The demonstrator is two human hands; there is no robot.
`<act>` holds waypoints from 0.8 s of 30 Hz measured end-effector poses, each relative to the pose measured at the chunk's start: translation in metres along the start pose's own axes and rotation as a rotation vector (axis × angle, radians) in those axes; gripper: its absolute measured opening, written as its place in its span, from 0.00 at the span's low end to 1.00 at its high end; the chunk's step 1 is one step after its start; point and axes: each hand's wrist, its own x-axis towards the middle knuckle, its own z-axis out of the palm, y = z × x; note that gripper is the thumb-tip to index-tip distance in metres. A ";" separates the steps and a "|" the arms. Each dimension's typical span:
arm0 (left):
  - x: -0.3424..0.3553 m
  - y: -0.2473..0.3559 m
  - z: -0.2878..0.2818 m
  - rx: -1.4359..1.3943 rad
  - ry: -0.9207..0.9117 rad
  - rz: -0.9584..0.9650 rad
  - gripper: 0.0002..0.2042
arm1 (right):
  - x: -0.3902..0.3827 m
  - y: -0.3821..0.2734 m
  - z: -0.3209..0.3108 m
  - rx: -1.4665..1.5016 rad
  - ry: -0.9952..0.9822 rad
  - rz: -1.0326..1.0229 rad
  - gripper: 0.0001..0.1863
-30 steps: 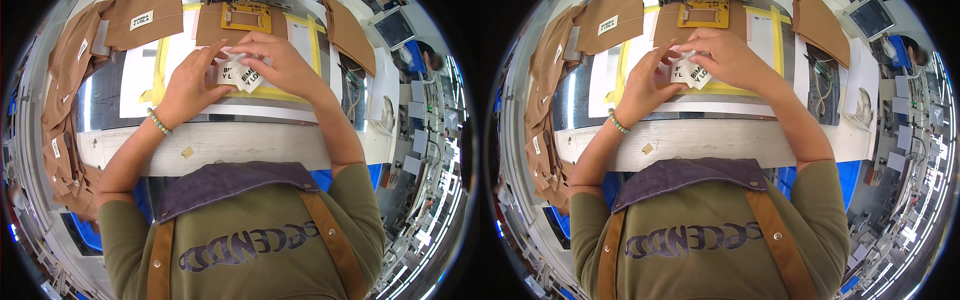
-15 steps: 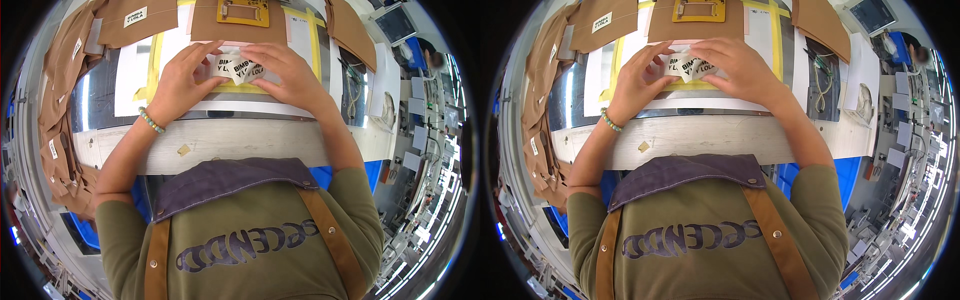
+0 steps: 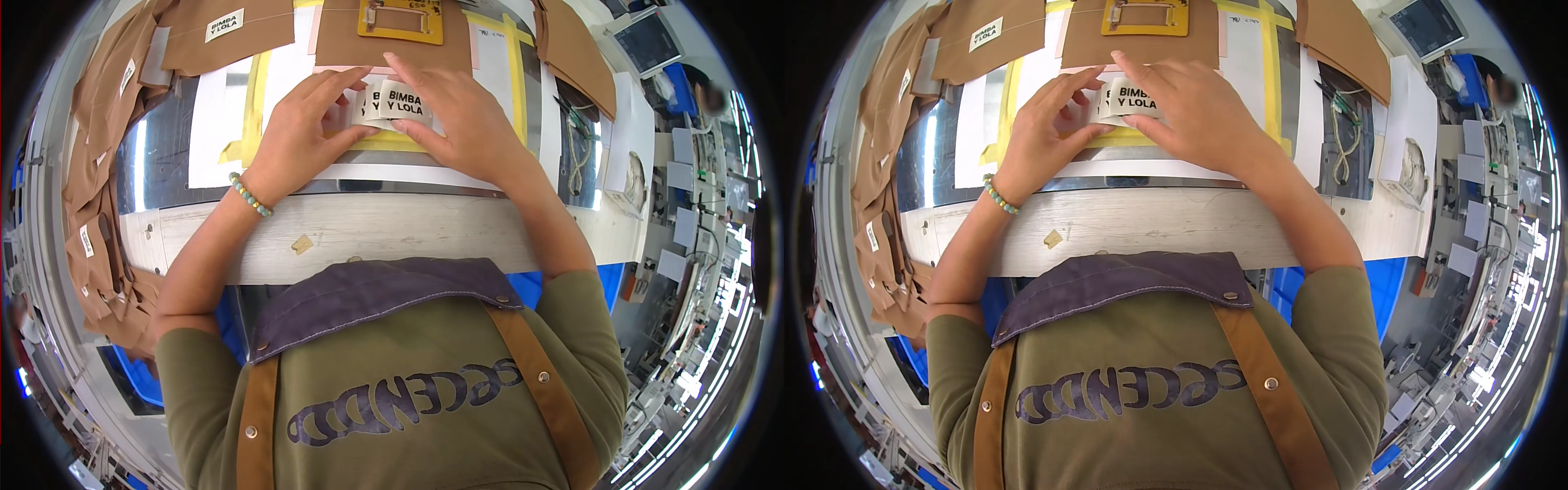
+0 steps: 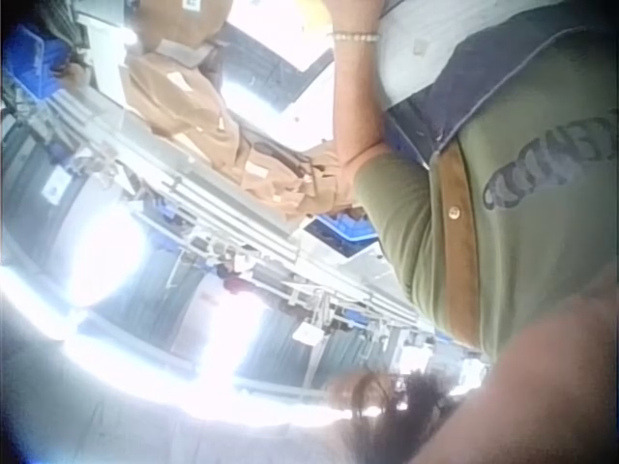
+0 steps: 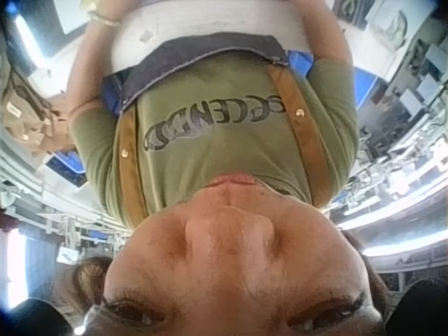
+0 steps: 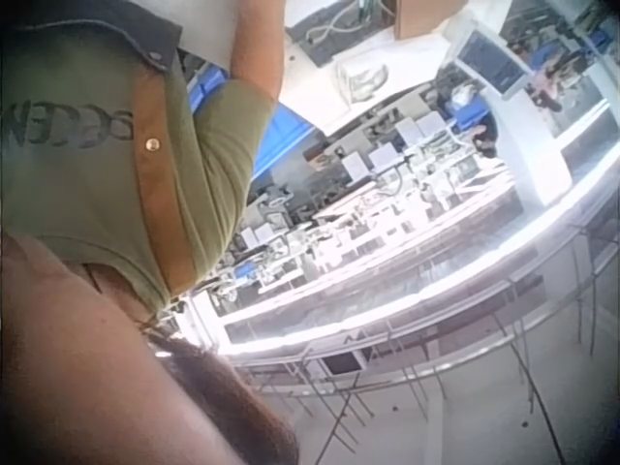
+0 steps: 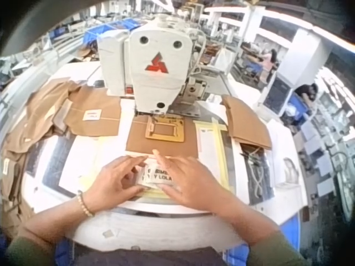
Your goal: Sewing brand labels onto fabric pieces using an industrial sewing machine.
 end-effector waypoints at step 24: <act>0.050 0.005 -0.013 -0.759 0.090 -0.502 0.16 | 0.022 0.018 -0.028 -0.298 0.352 -0.356 0.17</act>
